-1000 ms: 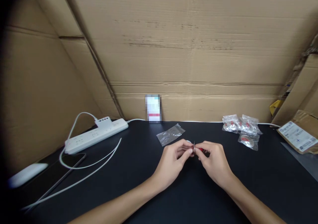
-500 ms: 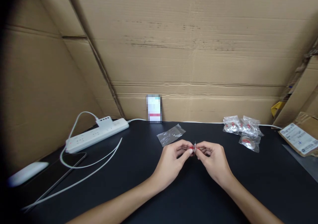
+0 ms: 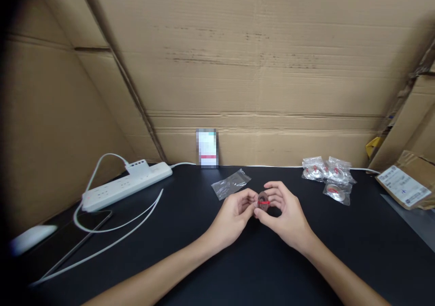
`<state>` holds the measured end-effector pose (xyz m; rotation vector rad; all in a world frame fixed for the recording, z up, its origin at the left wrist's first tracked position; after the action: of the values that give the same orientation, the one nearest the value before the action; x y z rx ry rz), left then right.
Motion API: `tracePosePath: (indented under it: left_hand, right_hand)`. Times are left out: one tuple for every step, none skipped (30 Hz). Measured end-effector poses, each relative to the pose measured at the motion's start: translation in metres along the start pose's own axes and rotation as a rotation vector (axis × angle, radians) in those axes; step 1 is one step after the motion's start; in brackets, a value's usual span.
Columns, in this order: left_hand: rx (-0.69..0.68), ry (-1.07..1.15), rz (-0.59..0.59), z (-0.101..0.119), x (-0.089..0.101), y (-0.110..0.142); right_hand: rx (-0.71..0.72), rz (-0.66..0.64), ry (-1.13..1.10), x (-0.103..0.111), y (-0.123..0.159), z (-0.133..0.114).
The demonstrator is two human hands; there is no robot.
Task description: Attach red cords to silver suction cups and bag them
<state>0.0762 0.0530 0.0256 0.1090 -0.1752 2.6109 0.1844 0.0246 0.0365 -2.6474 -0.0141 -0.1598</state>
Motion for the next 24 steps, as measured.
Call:
tracePosePath:
  left_hand:
    - [-0.006,-0.021,-0.001,0.001,0.0,0.0]
    - [-0.014,-0.048,0.006,0.002,0.001,0.0]
    - [-0.021,-0.076,0.017,0.003,0.003,-0.001]
    - [-0.027,-0.104,0.025,0.004,0.005,-0.001]
    - [-0.029,-0.126,0.031,0.005,0.007,-0.002]
    - [-0.029,-0.138,0.029,0.005,0.008,-0.003]
    - [-0.026,-0.141,0.022,0.005,0.008,-0.004]
    - [-0.023,-0.138,0.017,0.004,0.007,-0.004]
    - [-0.022,-0.135,0.016,0.004,0.007,-0.004]
    - [-0.026,-0.138,0.021,0.005,0.007,-0.003]
    - [-0.035,-0.146,0.03,0.006,0.008,-0.003]
    - [-0.048,-0.16,0.039,0.008,0.008,-0.002]
    - [-0.064,-0.18,0.047,0.01,0.008,-0.001]
    - [-0.083,-0.212,0.054,0.013,0.009,0.0]
    - [-0.105,-0.262,0.062,0.016,0.01,0.001]
    - [-0.133,-0.328,0.072,0.019,0.011,0.001]
    - [-0.167,-0.411,0.086,0.022,0.012,0.001]
    - [-0.207,-0.506,0.103,0.024,0.014,0.001]
    - [-0.244,-0.605,0.116,0.025,0.015,0.001]
    - [-0.278,-0.697,0.124,0.025,0.016,0.001]
    - [-0.296,-0.788,0.125,0.022,0.017,0.0]
    - [-0.295,-0.869,0.124,0.018,0.017,-0.002]
    - [-0.282,-0.939,0.125,0.013,0.018,-0.003]
    - [-0.266,-0.995,0.126,0.009,0.018,-0.004]
  right_hand:
    - [-0.021,-0.016,-0.021,-0.002,0.0,0.001]
    - [-0.049,-0.029,-0.046,-0.004,0.0,0.002]
    - [-0.084,-0.036,-0.083,-0.005,0.0,0.003]
    - [-0.126,-0.037,-0.134,-0.007,0.001,0.005]
    - [-0.169,-0.039,-0.197,-0.008,0.001,0.007]
    - [-0.209,-0.043,-0.265,-0.011,0.002,0.007]
    - [-0.244,-0.061,-0.33,-0.014,0.003,0.008]
    - [-0.274,-0.092,-0.385,-0.018,0.004,0.007]
    - [-0.299,-0.133,-0.431,-0.022,0.006,0.006]
    - [-0.322,-0.173,-0.465,-0.026,0.009,0.005]
    - [-0.339,-0.208,-0.492,-0.029,0.011,0.004]
    - [-0.353,-0.236,-0.511,-0.031,0.013,0.003]
    - [-0.364,-0.254,-0.524,-0.032,0.014,0.004]
    - [-0.37,-0.26,-0.533,-0.032,0.015,0.005]
    - [-0.371,-0.254,-0.535,-0.031,0.015,0.007]
    - [-0.369,-0.235,-0.531,-0.029,0.013,0.009]
    - [-0.363,-0.202,-0.522,-0.024,0.011,0.012]
    - [-0.355,-0.157,-0.509,-0.019,0.009,0.015]
    - [-0.344,-0.107,-0.493,-0.012,0.006,0.018]
    - [-0.334,-0.056,-0.478,-0.005,0.004,0.021]
    - [-0.326,-0.007,-0.465,0.001,0.002,0.023]
    - [-0.324,0.037,-0.454,0.007,0.001,0.025]
    - [-0.327,0.078,-0.446,0.012,0.001,0.027]
    - [-0.339,0.114,-0.439,0.016,0.001,0.029]
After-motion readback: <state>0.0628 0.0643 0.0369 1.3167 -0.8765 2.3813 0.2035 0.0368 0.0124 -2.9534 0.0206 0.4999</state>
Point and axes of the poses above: each hand's wrist, its own y-axis away from the middle knuckle, its own x-axis out of the back of the hand, z = x × y, the point moved 10 cm from there along -y, towards the middle knuckle, and after that the axes turned 9 degrees about x, right-handed, at the moved point
